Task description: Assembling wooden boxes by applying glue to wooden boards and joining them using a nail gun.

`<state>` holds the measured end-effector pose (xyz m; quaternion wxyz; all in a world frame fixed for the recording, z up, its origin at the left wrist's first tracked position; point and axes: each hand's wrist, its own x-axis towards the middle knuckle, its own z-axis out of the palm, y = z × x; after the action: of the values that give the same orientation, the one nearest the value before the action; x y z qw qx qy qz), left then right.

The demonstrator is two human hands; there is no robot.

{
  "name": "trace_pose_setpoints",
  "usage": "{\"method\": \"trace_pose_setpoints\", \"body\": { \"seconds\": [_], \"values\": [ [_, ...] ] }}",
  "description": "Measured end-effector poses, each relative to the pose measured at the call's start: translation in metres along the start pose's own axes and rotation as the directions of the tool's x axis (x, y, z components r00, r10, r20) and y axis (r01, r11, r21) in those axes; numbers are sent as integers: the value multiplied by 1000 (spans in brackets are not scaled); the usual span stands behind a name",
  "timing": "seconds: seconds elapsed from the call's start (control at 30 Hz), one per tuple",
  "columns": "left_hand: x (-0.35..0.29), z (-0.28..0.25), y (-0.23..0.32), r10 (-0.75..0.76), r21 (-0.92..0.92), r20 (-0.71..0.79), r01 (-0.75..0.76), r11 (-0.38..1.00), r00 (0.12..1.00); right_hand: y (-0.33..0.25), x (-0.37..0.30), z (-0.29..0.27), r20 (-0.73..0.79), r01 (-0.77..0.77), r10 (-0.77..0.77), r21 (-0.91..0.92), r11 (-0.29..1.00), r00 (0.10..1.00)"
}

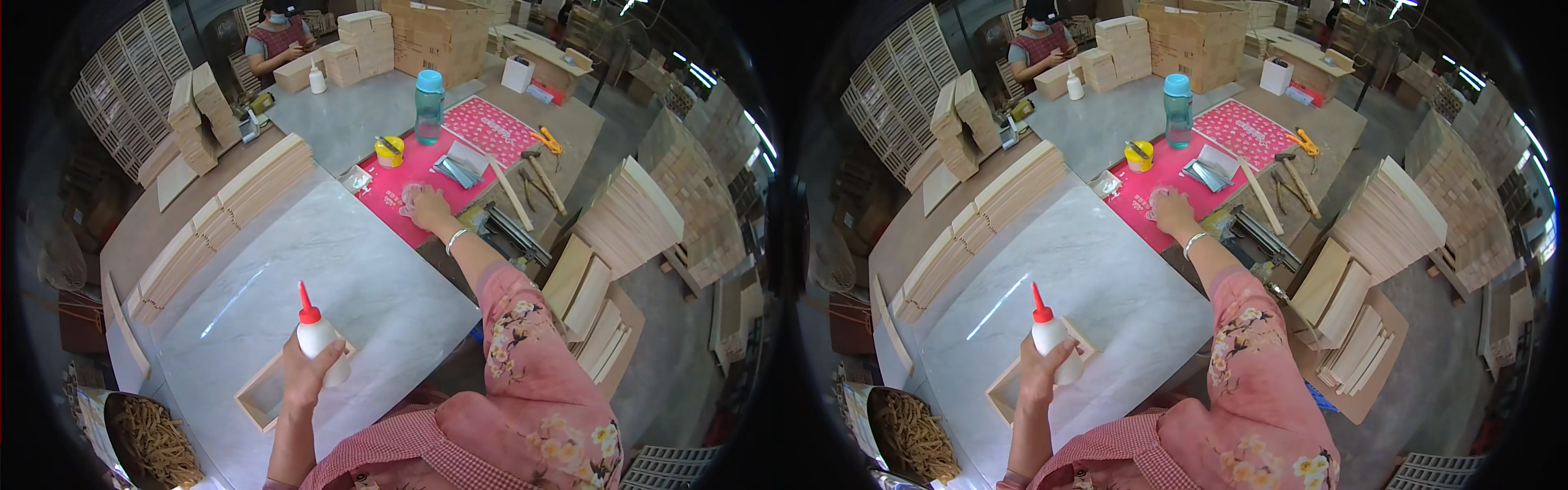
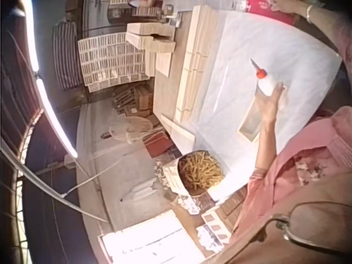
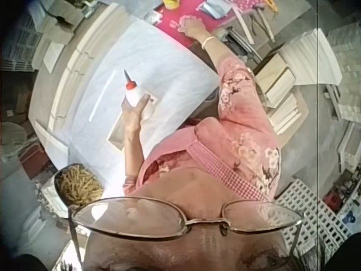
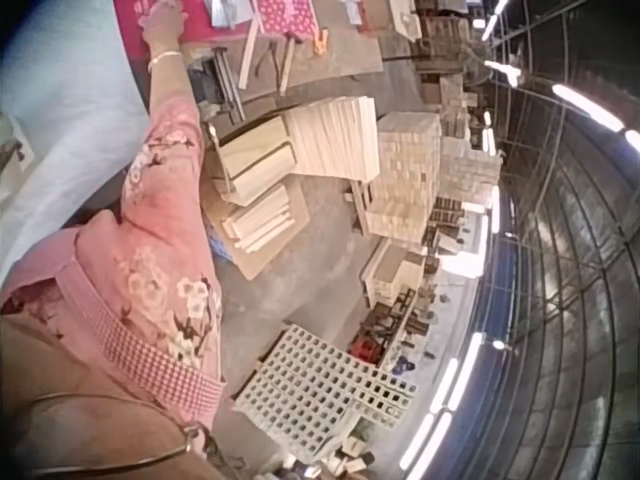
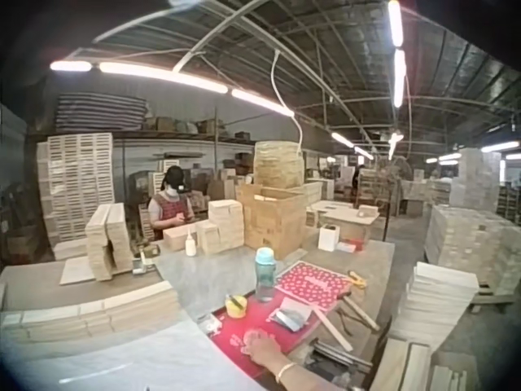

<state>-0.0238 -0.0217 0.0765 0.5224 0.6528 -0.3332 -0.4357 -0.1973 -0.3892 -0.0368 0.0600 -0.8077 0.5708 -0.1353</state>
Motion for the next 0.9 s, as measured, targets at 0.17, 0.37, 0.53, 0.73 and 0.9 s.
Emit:
{"method": "trace_pose_setpoints", "body": {
  "seconds": [0.17,0.37,0.53,0.73,0.9],
  "values": [
    [2,0,24,136,558,-89,-64,828,987,-55,-48,-70,177,-100,-114,869,485,978],
    [7,11,24,153,734,-133,-6,679,979,-149,-165,-103,-524,620,-352,735,273,776],
    [-1,11,7,267,744,-123,-90,663,956,-151,-165,-96,-322,453,-352,797,400,879],
    [-15,-9,0,392,648,-187,-186,739,901,-66,-60,-62,-52,35,5,732,681,999],
    [-25,-4,7,434,676,-172,-215,705,884,-5,-13,-51,-191,137,-68,376,916,979]
  ]
}}
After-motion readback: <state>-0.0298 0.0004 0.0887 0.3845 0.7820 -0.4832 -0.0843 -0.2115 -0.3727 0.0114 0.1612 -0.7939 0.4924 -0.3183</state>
